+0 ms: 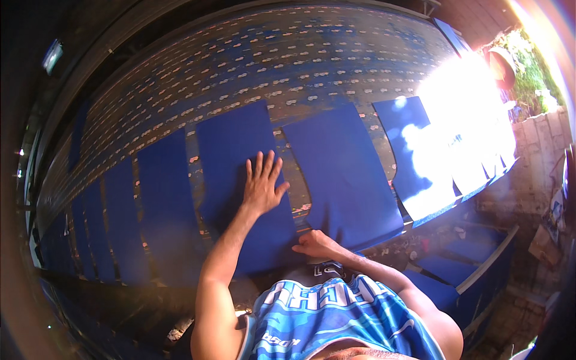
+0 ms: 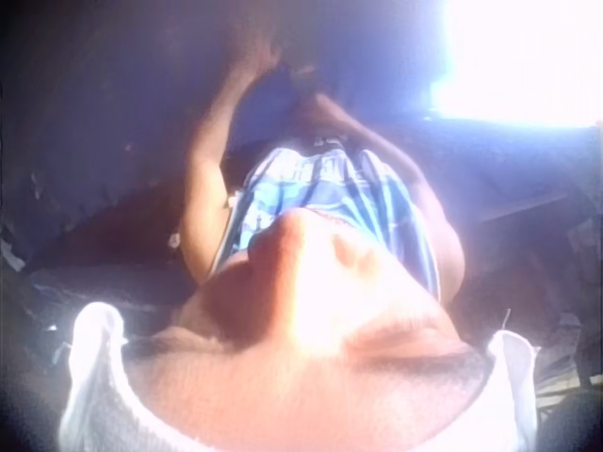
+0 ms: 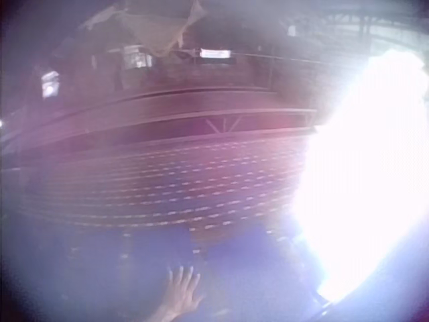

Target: The person folds multiple blue fabric pieces on a patterned table surface. They align edges, fold each piece in half, and stack the folded items. The person handles the fabric by hand without tools.

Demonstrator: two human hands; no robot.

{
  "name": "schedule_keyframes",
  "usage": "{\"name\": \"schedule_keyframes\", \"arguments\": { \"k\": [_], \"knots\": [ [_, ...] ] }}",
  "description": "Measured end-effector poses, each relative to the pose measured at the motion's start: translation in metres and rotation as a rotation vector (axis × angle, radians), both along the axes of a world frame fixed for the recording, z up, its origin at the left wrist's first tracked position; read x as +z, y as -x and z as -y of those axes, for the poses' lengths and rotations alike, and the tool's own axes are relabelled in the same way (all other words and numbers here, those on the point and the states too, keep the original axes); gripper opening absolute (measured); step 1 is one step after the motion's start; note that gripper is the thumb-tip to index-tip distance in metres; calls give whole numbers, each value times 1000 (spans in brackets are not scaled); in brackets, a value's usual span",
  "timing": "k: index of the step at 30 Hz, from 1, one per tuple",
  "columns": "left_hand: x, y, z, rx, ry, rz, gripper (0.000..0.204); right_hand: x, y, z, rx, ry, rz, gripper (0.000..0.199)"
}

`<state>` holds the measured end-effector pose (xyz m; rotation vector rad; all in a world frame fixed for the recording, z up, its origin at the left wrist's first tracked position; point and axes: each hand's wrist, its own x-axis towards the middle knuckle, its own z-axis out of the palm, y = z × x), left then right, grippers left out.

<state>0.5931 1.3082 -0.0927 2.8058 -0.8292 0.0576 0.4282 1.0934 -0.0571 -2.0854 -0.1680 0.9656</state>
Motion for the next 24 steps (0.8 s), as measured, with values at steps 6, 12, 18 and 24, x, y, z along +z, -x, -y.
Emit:
{"name": "schedule_keyframes", "arguments": {
  "k": [6,12,18,24],
  "knots": [
    [23,92,37,-208,-17,-179,81,43,-4,63,-10,-79,117,32],
    [54,149,113,150,307,64,52,35,-27,213,-238,125,599,20],
    [56,182,168,708,255,-359,50,20,-36,312,-324,69,544,56],
    [55,206,171,897,206,-361,52,-3,-36,325,-321,-225,300,56]
  ]
}}
